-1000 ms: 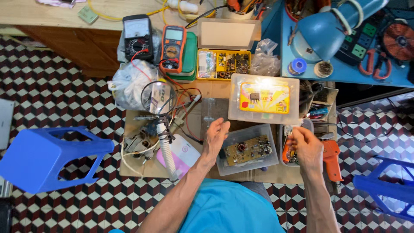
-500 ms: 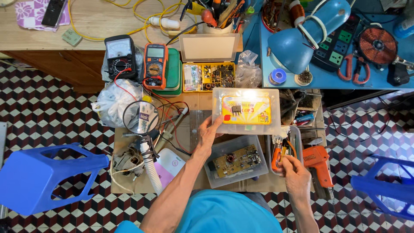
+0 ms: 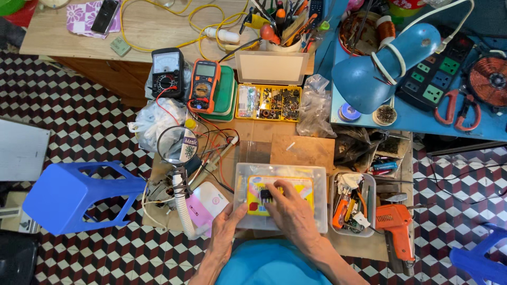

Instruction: The person opens a plastic storage box on a cluttered electronics workbench, lifts out a circuit board, and handles small electronic components from a parts box. They then use multimeter test probes to test components on the board, using a magnifying lamp to see the small parts.

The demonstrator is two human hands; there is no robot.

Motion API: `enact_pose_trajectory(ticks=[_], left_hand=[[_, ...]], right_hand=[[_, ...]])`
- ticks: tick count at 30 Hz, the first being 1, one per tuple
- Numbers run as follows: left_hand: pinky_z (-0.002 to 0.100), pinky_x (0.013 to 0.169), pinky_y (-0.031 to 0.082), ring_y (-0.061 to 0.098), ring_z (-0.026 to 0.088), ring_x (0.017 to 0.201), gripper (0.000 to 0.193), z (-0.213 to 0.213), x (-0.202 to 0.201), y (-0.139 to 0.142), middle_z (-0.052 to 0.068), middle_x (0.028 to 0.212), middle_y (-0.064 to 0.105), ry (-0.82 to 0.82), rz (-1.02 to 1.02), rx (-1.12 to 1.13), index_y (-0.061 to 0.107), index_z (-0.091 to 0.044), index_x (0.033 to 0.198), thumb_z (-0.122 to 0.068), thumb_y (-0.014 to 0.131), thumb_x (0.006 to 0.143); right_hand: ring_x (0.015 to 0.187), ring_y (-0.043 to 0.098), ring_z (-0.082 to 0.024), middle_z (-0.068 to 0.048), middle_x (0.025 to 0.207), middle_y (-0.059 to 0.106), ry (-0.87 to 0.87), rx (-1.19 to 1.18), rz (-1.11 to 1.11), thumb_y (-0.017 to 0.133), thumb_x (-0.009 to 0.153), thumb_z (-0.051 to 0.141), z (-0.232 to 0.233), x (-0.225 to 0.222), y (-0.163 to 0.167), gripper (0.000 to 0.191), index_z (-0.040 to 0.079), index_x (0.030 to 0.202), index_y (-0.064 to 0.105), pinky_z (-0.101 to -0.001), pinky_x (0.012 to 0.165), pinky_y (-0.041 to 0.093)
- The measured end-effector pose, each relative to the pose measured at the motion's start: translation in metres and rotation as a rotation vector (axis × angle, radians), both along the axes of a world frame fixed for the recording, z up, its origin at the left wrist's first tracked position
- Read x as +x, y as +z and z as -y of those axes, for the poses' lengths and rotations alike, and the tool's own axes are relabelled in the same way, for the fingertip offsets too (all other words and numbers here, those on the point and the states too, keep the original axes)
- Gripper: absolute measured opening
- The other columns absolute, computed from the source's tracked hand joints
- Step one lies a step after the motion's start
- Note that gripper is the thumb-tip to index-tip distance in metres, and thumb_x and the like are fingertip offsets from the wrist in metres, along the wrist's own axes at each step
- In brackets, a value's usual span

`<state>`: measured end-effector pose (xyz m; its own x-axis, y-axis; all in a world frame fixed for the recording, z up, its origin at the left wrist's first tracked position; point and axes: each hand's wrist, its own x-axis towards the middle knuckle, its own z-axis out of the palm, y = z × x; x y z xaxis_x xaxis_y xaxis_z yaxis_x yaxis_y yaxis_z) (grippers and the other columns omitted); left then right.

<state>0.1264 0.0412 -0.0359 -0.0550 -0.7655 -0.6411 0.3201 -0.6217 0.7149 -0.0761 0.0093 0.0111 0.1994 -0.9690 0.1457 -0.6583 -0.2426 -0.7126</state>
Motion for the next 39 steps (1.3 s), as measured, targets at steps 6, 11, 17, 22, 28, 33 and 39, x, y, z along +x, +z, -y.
enact_pose_trajectory(ticks=[6, 11, 17, 22, 28, 33, 39], left_hand=[[0.033, 0.101, 0.050, 0.068, 0.018, 0.111, 0.059, -0.039, 0.011, -0.022, 0.014, 0.121, 0.074, 0.138, -0.045, 0.111, 0.065, 0.004, 0.131, -0.030, 0.076, 0.085], [0.035, 0.102, 0.051, 0.067, 0.020, 0.111, 0.058, -0.046, 0.019, -0.031, 0.016, 0.121, 0.074, 0.141, -0.047, 0.142, 0.064, 0.003, 0.132, -0.031, 0.075, 0.085], [0.034, 0.100, 0.050, 0.067, 0.018, 0.108, 0.055, -0.037, 0.012, -0.026, 0.014, 0.116, 0.076, 0.053, 0.011, 0.070, 0.067, 0.003, 0.130, -0.031, 0.075, 0.087], [0.033, 0.101, 0.050, 0.068, 0.018, 0.108, 0.056, -0.028, -0.002, -0.026, 0.014, 0.116, 0.076, 0.065, 0.022, 0.063, 0.068, 0.004, 0.129, -0.032, 0.075, 0.088], [0.032, 0.099, 0.051, 0.069, 0.016, 0.107, 0.058, -0.035, 0.006, -0.032, 0.011, 0.117, 0.077, 0.156, 0.017, 0.150, 0.067, 0.000, 0.132, -0.033, 0.075, 0.085], [0.033, 0.078, 0.056, 0.069, 0.016, 0.091, 0.055, -0.044, 0.036, -0.049, 0.010, 0.109, 0.076, 0.342, 0.178, 0.317, 0.068, -0.003, 0.134, -0.031, 0.075, 0.087], [0.028, 0.060, 0.045, 0.060, 0.013, 0.076, 0.052, -0.022, 0.049, -0.053, 0.005, 0.101, 0.074, 0.438, 0.135, 0.296, 0.069, -0.006, 0.132, -0.041, 0.071, 0.093]], right_hand=[[0.094, 0.067, -0.031, -0.012, 0.105, 0.063, 0.184, 0.048, 0.009, 0.073, 0.089, 0.016, -0.012, 0.004, -0.029, 0.031, 0.008, 0.118, 0.065, -0.0402, 0.075, 0.055], [0.094, 0.066, -0.033, -0.014, 0.109, 0.061, 0.208, 0.082, 0.025, 0.072, 0.089, 0.016, -0.009, 0.007, -0.034, 0.038, 0.006, 0.123, 0.059, -0.0400, 0.075, 0.056], [0.092, 0.065, -0.035, -0.016, 0.111, 0.060, 0.221, 0.166, -0.013, 0.074, 0.090, 0.020, -0.002, -0.004, -0.030, 0.040, 0.005, 0.124, 0.059, -0.0427, 0.072, 0.055], [0.092, 0.066, -0.036, -0.015, 0.110, 0.060, 0.148, 0.078, 0.057, 0.077, 0.086, 0.020, 0.010, -0.023, -0.033, 0.040, 0.003, 0.119, 0.060, -0.0413, 0.071, 0.056], [0.074, 0.066, -0.024, -0.010, 0.101, 0.062, -0.147, 0.078, 0.174, 0.079, 0.085, 0.020, 0.055, -0.056, -0.040, 0.040, 0.004, 0.118, 0.064, -0.0357, 0.066, 0.056], [0.074, 0.065, -0.024, -0.011, 0.103, 0.061, -0.326, 0.136, 0.061, 0.076, 0.088, 0.021, 0.105, -0.100, -0.058, 0.038, 0.004, 0.120, 0.066, -0.0367, 0.071, 0.054], [0.109, 0.064, -0.036, -0.014, 0.120, 0.064, -0.189, -0.071, -0.096, 0.076, 0.085, 0.021, 0.109, -0.092, -0.079, 0.041, 0.003, 0.121, 0.064, -0.0411, 0.088, 0.053]])
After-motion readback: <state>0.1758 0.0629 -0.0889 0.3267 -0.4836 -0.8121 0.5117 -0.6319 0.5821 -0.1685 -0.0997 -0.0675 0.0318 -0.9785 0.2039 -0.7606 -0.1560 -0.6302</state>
